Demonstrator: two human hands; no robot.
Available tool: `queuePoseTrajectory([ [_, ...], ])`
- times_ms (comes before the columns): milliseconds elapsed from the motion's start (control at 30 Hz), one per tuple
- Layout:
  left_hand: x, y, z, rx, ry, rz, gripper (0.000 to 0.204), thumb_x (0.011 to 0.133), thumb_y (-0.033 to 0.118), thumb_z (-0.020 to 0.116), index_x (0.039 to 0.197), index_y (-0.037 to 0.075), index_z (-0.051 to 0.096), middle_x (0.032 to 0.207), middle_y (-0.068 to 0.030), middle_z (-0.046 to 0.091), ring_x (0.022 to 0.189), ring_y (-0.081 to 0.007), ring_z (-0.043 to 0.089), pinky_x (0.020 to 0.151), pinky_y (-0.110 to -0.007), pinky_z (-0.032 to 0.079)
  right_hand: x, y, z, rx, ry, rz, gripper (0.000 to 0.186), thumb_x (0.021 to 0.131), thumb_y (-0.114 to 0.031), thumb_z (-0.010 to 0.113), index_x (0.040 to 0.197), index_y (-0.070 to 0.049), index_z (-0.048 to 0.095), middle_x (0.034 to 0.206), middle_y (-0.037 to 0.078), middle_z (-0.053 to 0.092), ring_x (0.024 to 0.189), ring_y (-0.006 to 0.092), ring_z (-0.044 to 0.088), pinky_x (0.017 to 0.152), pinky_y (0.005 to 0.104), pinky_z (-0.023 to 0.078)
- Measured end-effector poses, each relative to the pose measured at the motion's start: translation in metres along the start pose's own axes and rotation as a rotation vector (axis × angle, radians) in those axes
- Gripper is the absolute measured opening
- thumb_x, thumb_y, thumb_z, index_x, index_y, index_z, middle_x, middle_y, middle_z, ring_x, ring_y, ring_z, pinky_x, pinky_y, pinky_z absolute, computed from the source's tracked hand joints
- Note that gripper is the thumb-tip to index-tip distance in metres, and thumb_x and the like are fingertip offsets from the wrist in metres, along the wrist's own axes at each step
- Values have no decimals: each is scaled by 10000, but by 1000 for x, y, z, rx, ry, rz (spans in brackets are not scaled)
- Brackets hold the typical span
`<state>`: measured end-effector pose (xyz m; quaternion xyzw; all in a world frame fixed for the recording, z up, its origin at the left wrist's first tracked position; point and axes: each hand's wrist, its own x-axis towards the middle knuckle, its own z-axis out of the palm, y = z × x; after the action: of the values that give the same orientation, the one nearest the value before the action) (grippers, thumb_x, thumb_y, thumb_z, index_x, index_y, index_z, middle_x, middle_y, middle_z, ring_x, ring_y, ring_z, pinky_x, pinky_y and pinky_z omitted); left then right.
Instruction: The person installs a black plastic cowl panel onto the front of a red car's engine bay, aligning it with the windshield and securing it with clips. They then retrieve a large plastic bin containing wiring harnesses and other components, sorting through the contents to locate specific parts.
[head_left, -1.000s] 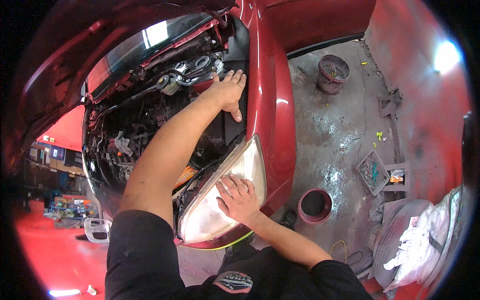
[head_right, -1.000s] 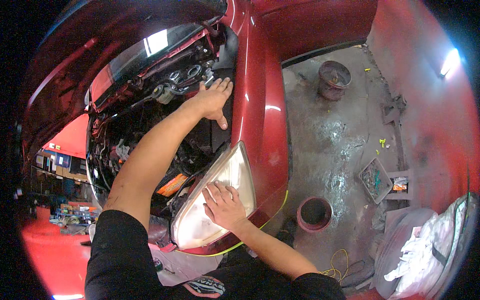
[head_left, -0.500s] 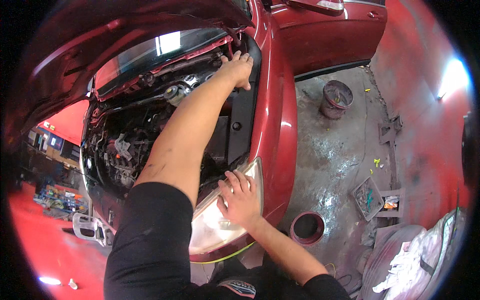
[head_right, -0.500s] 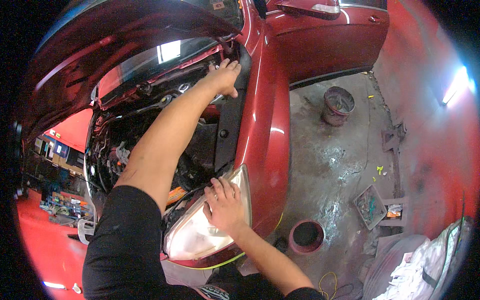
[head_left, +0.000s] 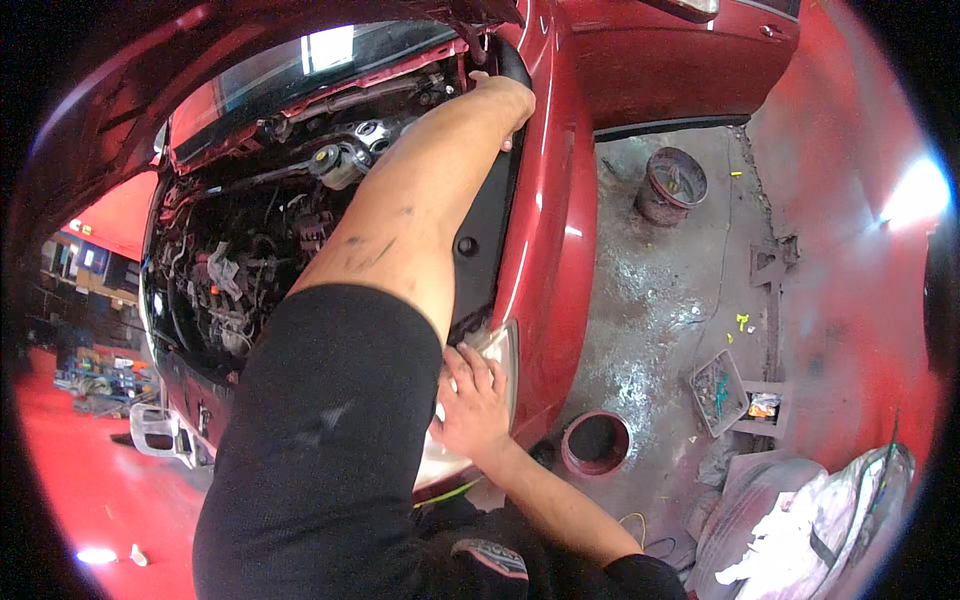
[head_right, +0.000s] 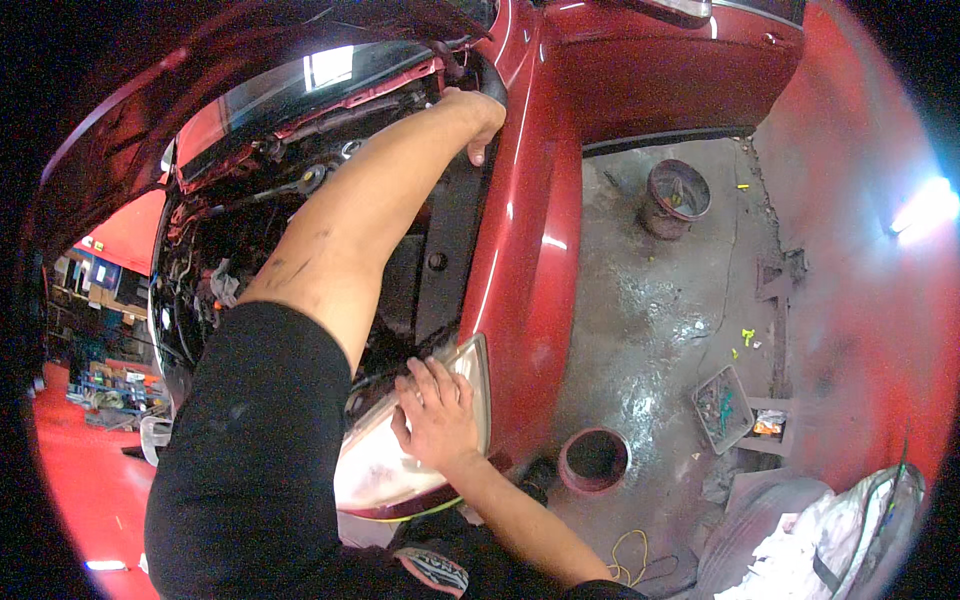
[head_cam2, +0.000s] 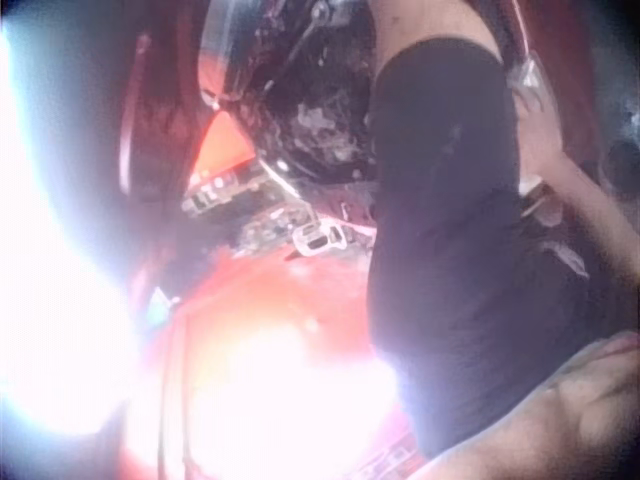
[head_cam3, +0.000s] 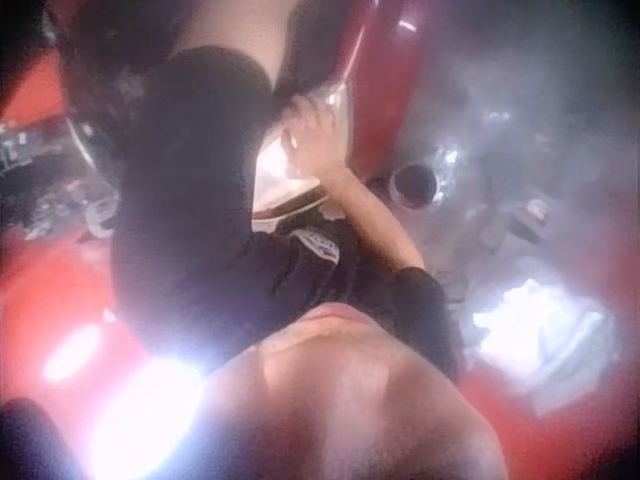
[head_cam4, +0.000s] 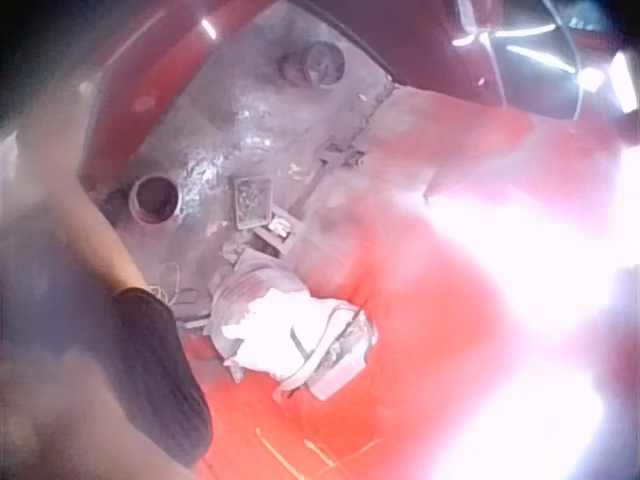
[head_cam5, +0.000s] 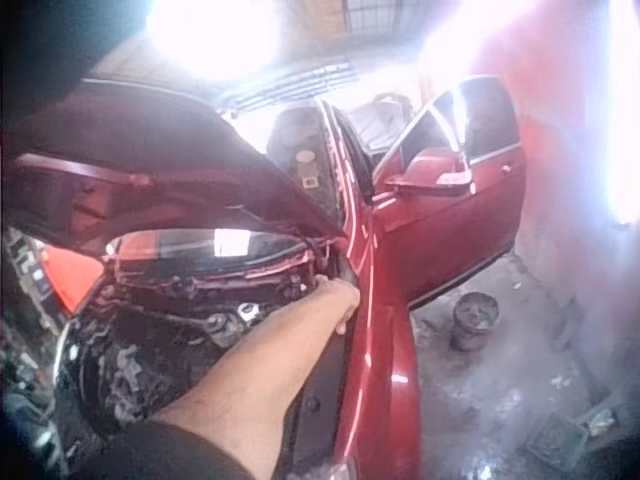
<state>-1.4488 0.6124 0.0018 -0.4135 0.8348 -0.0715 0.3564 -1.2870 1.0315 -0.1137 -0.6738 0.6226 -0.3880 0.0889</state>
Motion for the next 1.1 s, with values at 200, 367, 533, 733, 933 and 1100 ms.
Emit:
queuePoseTrajectory([
  [200,-55,0,98,-321,435,149,921,896,498,733,1643,252,254,1719,-126,172,1559,-403,204,1154,-733,268,3,6,4,27,92,-36,395,820,-238,688,1194,-114,657,1421,111,549,1350,339,482,1106,532,348],
  [367,-169,18,189,-610,410,119,1246,721,573,849,1672,272,101,1729,-196,61,1591,-420,48,1176,-748,146,-5,16,10,64,157,-57,339,773,-185,690,1099,-97,671,1374,117,590,1324,345,525,1099,514,353],
  [533,-210,27,219,-803,305,7,1323,674,497,921,1667,325,63,1727,-189,84,1585,-435,49,1186,-737,153,-8,6,7,64,155,-73,328,756,-154,682,1077,-86,665,1350,126,606,1315,352,534,1096,518,354],
  [733,-215,35,204,-788,382,-138,1252,669,439,938,1653,306,175,1685,-176,245,1544,-427,206,1153,-739,222,-8,1,9,-8,111,-112,348,791,-194,674,1115,-68,662,1375,136,579,1322,355,502,1107,531,334],
  [933,-290,69,282,-1125,824,-299,879,849,428,785,1579,155,379,1553,-145,486,1444,-364,417,1135,-681,276,-4,16,15,-94,116,-158,450,811,-246,686,1228,-86,632,1406,139,554,1336,362,479,1112,559,313],
  [1100,-411,73,416,-900,899,-742,753,886,374,748,1522,98,453,1397,-146,608,1344,-358,503,1150,-591,298,49,53,-6,-244,-18,-352,487,816,-316,772,1242,-105,668,1358,106,588,1306,371,498,1118,584,355],
])
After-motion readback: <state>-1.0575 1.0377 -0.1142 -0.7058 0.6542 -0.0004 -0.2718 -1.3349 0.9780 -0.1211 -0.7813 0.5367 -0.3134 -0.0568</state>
